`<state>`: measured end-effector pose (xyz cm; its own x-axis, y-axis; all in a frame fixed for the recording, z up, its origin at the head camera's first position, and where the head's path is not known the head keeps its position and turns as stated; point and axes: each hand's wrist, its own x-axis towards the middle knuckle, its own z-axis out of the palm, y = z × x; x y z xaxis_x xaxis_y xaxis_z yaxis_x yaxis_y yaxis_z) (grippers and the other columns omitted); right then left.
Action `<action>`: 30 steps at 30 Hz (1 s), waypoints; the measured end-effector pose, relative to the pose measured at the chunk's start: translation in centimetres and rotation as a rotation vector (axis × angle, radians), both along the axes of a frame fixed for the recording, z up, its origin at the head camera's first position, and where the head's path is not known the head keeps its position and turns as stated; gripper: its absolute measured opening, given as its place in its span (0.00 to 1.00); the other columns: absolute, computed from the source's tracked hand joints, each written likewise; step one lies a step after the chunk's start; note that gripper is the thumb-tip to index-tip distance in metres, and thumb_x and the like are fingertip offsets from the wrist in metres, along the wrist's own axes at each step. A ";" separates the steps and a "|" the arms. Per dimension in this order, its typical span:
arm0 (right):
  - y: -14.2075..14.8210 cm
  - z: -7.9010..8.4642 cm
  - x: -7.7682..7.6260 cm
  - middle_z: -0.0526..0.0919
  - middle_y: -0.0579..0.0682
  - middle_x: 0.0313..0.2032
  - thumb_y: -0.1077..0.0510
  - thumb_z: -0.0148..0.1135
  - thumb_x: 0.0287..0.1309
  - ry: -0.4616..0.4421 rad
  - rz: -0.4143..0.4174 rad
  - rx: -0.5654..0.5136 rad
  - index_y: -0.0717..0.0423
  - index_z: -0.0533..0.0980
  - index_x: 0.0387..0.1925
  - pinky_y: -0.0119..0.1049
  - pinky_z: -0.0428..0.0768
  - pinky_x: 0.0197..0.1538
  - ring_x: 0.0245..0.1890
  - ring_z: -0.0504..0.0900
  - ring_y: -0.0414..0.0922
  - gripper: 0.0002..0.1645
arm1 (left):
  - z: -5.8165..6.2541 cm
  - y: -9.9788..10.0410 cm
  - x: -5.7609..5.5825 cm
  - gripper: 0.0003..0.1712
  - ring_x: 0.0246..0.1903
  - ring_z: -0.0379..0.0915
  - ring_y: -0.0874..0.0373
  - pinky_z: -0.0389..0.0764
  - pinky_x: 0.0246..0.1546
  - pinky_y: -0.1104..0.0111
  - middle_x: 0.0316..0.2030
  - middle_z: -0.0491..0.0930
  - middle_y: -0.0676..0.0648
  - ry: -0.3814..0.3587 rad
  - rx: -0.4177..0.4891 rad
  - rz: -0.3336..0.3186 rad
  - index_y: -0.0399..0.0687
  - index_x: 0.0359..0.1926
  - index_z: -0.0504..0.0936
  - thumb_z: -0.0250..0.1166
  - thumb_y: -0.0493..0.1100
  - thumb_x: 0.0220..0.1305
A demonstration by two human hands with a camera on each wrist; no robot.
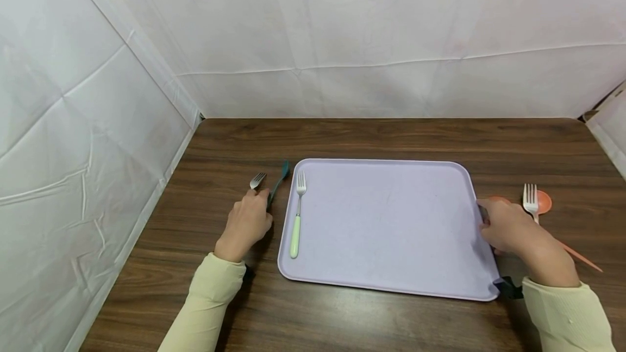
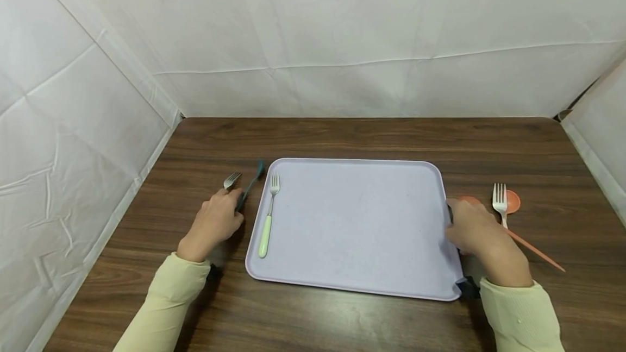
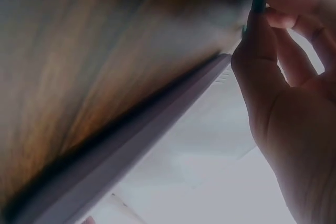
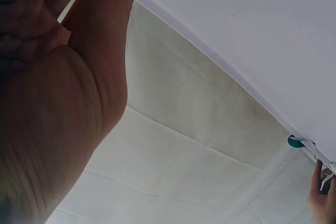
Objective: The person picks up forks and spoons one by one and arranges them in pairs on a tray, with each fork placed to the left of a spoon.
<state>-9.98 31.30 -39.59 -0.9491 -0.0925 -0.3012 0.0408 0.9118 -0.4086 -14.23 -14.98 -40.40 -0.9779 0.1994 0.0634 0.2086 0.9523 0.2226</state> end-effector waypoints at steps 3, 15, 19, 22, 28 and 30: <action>0.0 0.1 0.0 0.70 0.55 0.23 0.67 0.55 0.52 -0.007 0.004 0.001 0.81 0.57 0.58 0.38 0.73 0.17 0.11 0.75 0.40 0.34 | 0.1 0.0 0.0 0.24 0.21 0.73 0.42 0.73 0.16 0.55 0.34 0.73 0.34 -0.005 -0.004 0.001 0.35 0.50 0.76 0.61 0.31 0.47; 0.0 0.2 -0.2 0.71 0.55 0.22 0.68 0.54 0.51 -0.004 0.008 -0.019 0.81 0.57 0.59 0.36 0.74 0.16 0.11 0.74 0.41 0.34 | 0.5 0.3 -0.2 0.11 0.21 0.74 0.41 0.71 0.15 0.55 0.25 0.74 0.39 -0.115 -0.061 0.062 0.36 0.35 0.75 0.59 0.34 0.47; -0.1 0.1 -0.2 0.70 0.54 0.22 0.68 0.55 0.51 0.012 0.015 -0.016 0.81 0.57 0.58 0.36 0.73 0.15 0.10 0.74 0.40 0.34 | 0.5 0.2 -0.2 0.14 0.21 0.73 0.43 0.70 0.14 0.56 0.27 0.74 0.39 -0.146 -0.056 0.073 0.35 0.40 0.76 0.58 0.35 0.49; -0.1 0.1 -0.2 0.70 0.54 0.22 0.68 0.55 0.51 0.006 0.016 -0.015 0.81 0.57 0.58 0.36 0.74 0.16 0.11 0.74 0.40 0.34 | 0.5 0.1 -0.1 0.13 0.21 0.72 0.44 0.70 0.15 0.56 0.27 0.74 0.41 -0.127 -0.025 0.068 0.36 0.39 0.77 0.59 0.35 0.50; 0.0 0.0 0.0 0.71 0.54 0.21 0.67 0.55 0.51 0.004 0.010 -0.009 0.81 0.57 0.58 0.37 0.73 0.16 0.10 0.74 0.40 0.34 | 0.8 0.1 0.3 0.11 0.20 0.69 0.49 0.69 0.16 0.59 0.25 0.72 0.43 -0.101 0.024 0.055 0.38 0.37 0.78 0.60 0.34 0.49; -0.1 0.0 0.0 0.71 0.53 0.21 0.67 0.55 0.51 0.008 0.007 -0.010 0.80 0.58 0.58 0.37 0.73 0.16 0.10 0.74 0.40 0.34 | 1.0 0.2 0.5 0.12 0.19 0.68 0.50 0.68 0.15 0.60 0.25 0.71 0.44 -0.103 0.038 0.051 0.37 0.38 0.78 0.60 0.33 0.49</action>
<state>-9.95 31.21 -39.58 -0.9507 -0.1017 -0.2929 0.0317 0.9079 -0.4180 -13.75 -14.78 -39.44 -0.9884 0.1484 -0.0314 0.1341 0.9516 0.2767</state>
